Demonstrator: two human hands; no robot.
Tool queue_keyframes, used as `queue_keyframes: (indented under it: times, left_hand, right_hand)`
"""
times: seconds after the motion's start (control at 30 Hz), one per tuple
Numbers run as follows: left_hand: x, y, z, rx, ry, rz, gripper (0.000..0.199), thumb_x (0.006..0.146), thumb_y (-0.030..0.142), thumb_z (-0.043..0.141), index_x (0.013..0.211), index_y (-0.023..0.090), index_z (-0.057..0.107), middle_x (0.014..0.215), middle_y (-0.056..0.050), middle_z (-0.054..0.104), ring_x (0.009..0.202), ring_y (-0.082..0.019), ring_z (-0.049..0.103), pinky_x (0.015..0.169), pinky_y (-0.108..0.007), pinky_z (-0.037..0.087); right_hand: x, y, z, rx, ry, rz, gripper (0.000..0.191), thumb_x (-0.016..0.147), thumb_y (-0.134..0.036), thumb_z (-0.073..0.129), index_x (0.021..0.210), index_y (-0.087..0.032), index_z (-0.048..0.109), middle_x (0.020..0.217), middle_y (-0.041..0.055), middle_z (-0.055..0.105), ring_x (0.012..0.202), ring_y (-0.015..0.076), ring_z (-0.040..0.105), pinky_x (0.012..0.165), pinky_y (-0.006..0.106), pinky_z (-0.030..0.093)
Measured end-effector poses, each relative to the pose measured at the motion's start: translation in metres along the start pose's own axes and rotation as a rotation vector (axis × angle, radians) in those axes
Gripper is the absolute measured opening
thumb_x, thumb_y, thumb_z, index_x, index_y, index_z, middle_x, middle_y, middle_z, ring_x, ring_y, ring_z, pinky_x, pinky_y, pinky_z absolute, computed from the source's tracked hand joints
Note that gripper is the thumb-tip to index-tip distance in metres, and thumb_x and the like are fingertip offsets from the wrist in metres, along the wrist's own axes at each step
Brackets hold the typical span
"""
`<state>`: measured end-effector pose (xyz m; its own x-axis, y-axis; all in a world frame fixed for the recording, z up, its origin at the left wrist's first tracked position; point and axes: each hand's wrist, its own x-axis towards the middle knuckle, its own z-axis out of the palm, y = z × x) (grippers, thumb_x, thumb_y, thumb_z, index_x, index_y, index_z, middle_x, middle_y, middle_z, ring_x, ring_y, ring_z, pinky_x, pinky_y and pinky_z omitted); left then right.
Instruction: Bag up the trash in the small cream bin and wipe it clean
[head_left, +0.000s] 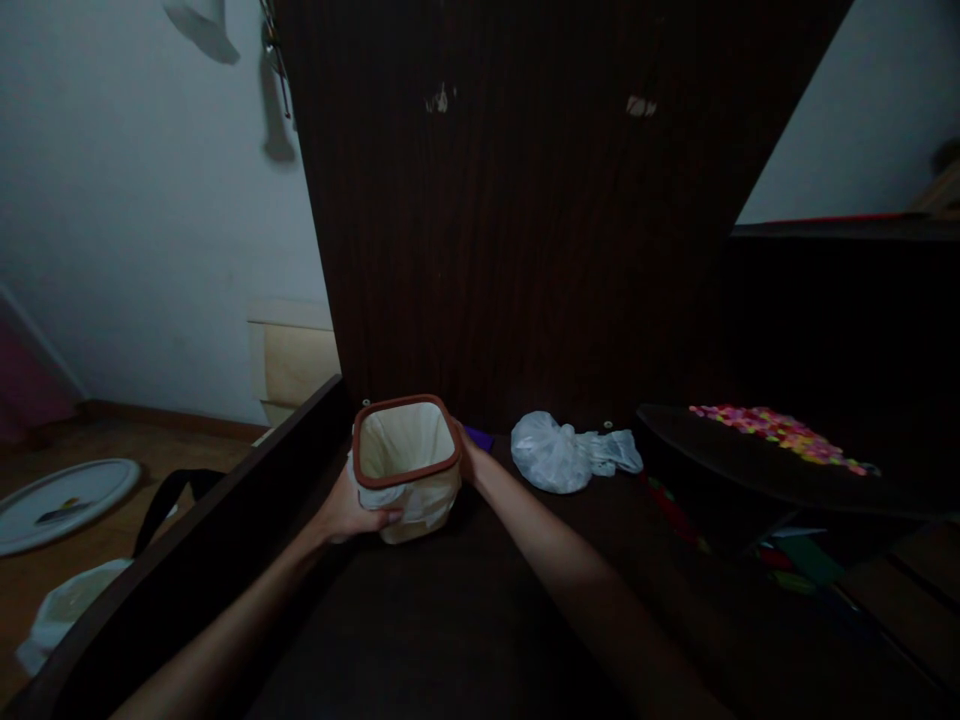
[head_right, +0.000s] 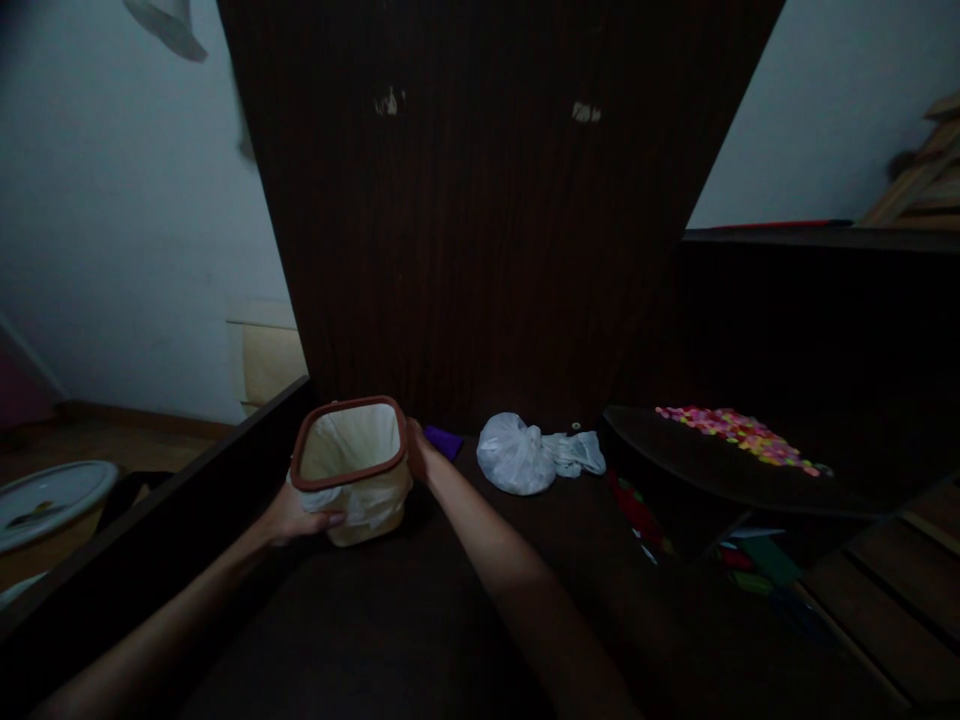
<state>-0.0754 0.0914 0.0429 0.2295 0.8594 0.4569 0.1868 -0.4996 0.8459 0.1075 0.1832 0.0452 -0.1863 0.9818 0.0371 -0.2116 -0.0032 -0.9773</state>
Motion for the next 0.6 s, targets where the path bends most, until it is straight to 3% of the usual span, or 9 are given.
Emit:
queue_keyframes:
  times: [0.2,0.4,0.6]
  left_hand:
    - [0.028,-0.016,-0.021,-0.054,0.083,-0.013,0.121,0.047,0.06,0.092,0.145,0.009,0.042,0.138,-0.027,0.059,0.133,-0.048,0.054,0.115,-0.063,0.038]
    - [0.052,-0.034,-0.032,-0.071,0.1,-0.069,0.126,0.044,0.063,0.092,0.146,0.009,0.041,0.137,-0.027,0.061,0.129,-0.048,0.057,0.112,-0.062,0.043]
    - [0.069,-0.054,-0.033,-0.043,0.062,-0.073,0.13,0.047,0.065,0.09,0.151,0.011,0.034,0.143,-0.027,0.056,0.135,-0.047,0.052,0.114,-0.062,0.04]
  right_hand:
    - [0.019,-0.005,-0.011,0.092,0.114,0.032,0.046,0.085,-0.061,0.046,0.079,-0.022,0.07,0.076,0.0032,0.073,0.078,0.0199,0.067,0.075,0.03,0.049]
    - [0.008,-0.003,-0.038,0.013,0.196,-0.03,0.042,0.082,-0.057,0.049,0.072,-0.021,0.069,0.079,0.007,0.073,0.078,0.0208,0.064,0.074,0.032,0.046]
    - [-0.009,-0.001,-0.052,-0.16,0.181,-0.113,0.031,0.083,-0.047,0.056,0.07,-0.022,0.068,0.084,0.0036,0.072,0.082,0.0198,0.062,0.077,0.032,0.045]
